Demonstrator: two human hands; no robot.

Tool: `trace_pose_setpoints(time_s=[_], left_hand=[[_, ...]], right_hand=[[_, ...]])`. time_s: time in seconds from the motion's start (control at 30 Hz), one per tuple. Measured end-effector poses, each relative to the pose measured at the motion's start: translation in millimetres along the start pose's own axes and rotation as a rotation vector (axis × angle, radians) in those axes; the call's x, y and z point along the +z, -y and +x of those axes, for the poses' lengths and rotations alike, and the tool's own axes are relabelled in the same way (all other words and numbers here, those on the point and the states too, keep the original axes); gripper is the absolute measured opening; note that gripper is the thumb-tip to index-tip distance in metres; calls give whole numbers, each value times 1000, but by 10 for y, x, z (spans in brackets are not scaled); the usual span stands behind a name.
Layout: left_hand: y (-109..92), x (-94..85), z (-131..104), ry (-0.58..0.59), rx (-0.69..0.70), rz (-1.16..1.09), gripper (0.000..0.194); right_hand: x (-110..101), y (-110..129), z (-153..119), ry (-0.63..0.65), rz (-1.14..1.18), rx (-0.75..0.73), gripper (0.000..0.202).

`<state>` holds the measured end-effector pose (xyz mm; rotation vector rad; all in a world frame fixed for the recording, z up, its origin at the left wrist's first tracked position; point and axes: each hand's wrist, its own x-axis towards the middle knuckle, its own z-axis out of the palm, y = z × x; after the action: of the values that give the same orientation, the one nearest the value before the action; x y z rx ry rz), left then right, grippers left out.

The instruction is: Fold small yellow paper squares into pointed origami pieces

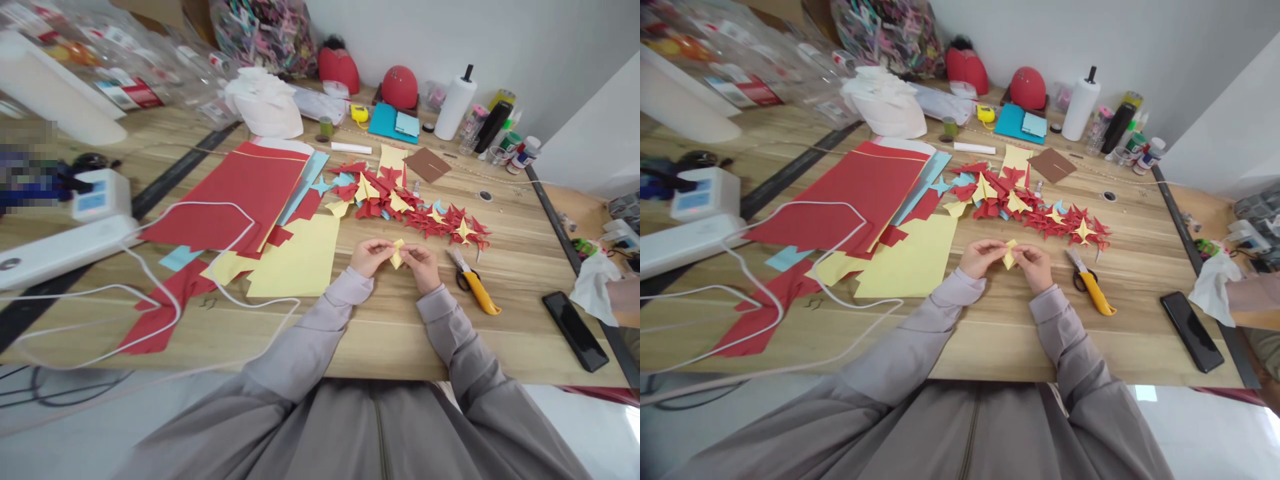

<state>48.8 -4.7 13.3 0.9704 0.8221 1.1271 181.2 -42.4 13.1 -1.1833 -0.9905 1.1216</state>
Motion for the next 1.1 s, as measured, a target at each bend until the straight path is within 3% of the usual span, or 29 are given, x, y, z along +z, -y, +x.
trace_pose_setpoints(time_s=[0.23,0.47,0.73,0.97,1.1], left_hand=[[-29,-19,22,41,18,-5,56],[-26,-26,25,-3,-10,28,36],[-22,-29,21,-11,-49,-26,28],[-83,-17,-13,-13,20,65,30],[-115,-12,-27,57,13,100,35]], right_hand=[[13,-23,13,-20,45,-29,38],[17,-1,9,28,-4,32,37],[-13,-13,7,48,-77,15,29],[-13,15,-3,73,-70,41,32],[17,1,-8,153,-121,48,36]])
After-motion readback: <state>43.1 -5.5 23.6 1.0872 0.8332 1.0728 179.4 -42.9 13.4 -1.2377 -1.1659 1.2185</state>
